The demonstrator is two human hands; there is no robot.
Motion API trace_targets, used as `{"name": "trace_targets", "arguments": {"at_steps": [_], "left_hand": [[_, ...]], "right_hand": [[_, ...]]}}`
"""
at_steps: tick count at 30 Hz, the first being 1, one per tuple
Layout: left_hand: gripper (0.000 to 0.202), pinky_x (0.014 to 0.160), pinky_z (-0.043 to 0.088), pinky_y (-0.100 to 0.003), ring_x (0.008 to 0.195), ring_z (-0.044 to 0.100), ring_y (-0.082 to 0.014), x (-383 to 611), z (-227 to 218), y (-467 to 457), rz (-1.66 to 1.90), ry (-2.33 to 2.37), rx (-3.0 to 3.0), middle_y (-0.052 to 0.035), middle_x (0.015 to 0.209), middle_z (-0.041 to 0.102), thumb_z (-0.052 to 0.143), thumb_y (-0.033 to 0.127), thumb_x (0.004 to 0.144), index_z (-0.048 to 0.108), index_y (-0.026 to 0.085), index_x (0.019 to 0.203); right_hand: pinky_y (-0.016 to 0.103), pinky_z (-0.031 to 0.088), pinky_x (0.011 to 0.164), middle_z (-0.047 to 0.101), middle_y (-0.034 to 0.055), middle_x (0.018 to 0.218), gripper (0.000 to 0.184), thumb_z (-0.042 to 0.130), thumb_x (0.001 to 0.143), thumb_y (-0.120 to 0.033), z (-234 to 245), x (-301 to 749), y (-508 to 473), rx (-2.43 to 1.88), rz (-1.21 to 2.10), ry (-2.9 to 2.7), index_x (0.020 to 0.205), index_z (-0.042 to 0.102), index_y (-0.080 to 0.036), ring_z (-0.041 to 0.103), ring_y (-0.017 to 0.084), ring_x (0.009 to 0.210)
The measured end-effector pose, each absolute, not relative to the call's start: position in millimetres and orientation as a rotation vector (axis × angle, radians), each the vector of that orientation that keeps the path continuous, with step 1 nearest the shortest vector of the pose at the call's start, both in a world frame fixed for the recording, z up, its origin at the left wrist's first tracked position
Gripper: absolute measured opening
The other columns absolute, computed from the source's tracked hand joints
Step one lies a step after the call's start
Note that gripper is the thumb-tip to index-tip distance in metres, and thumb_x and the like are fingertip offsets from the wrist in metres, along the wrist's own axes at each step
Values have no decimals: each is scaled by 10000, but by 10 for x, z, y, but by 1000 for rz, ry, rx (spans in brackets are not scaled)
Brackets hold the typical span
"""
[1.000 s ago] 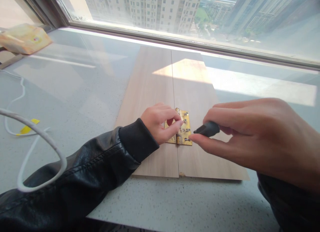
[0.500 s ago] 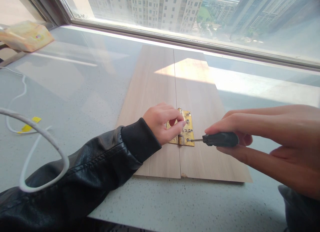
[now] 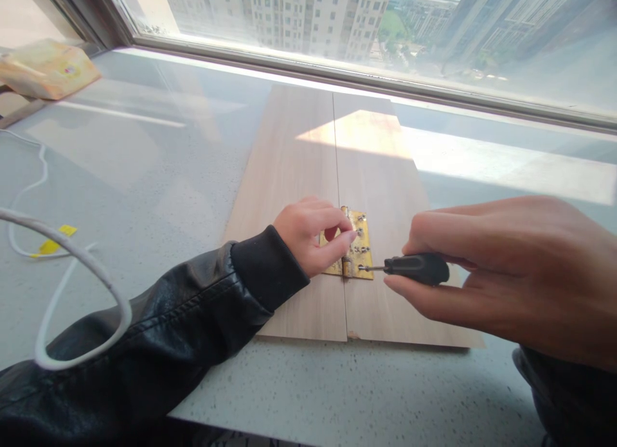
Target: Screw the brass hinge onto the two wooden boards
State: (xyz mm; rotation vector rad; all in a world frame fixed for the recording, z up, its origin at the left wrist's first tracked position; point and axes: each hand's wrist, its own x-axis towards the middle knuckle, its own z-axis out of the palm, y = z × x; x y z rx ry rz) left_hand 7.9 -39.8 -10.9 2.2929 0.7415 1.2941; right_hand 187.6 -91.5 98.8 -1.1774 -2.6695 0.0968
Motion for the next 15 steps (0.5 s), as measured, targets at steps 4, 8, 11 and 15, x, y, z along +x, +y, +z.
{"name": "trace_targets", "arguments": {"at_steps": [4, 8, 11, 15], "left_hand": [[135, 581, 459, -272, 535, 514, -117, 73, -115, -396, 1276, 746, 2287, -9, 544, 590, 598, 170, 745, 655, 145, 625], [136, 584, 454, -273, 540, 511, -117, 74, -120, -398, 1265, 752, 2285, -7, 544, 587, 601, 178, 751, 659, 141, 633], [135, 580, 451, -271, 545, 513, -118, 73, -115, -401, 1263, 756, 2284, -7, 551, 594, 605, 192, 759, 660, 140, 646], [129, 580, 452, -265, 542, 515, -115, 73, -113, -400, 1274, 740, 2283, -8, 551, 596, 605, 177, 756, 660, 136, 646]], "right_hand": [[263, 170, 438, 192, -58, 499, 417, 556, 815, -331, 994, 1854, -905, -1197, 92, -2656, 529, 281, -203, 143, 90, 471], [274, 149, 435, 221, -49, 466, 437, 556, 811, -418, 977, 1869, -911, -1274, -124, -2618, 496, 334, -212, 163, 94, 447], [280, 198, 439, 402, -19, 494, 279, 569, 806, -424, 959, 1886, -906, -1314, -219, -2589, 625, 551, -212, 311, 115, 436], [272, 271, 439, 497, -30, 536, 123, 598, 808, -335, 973, 1906, -920, -1235, -51, -2615, 833, 649, -227, 405, 111, 437]]}}
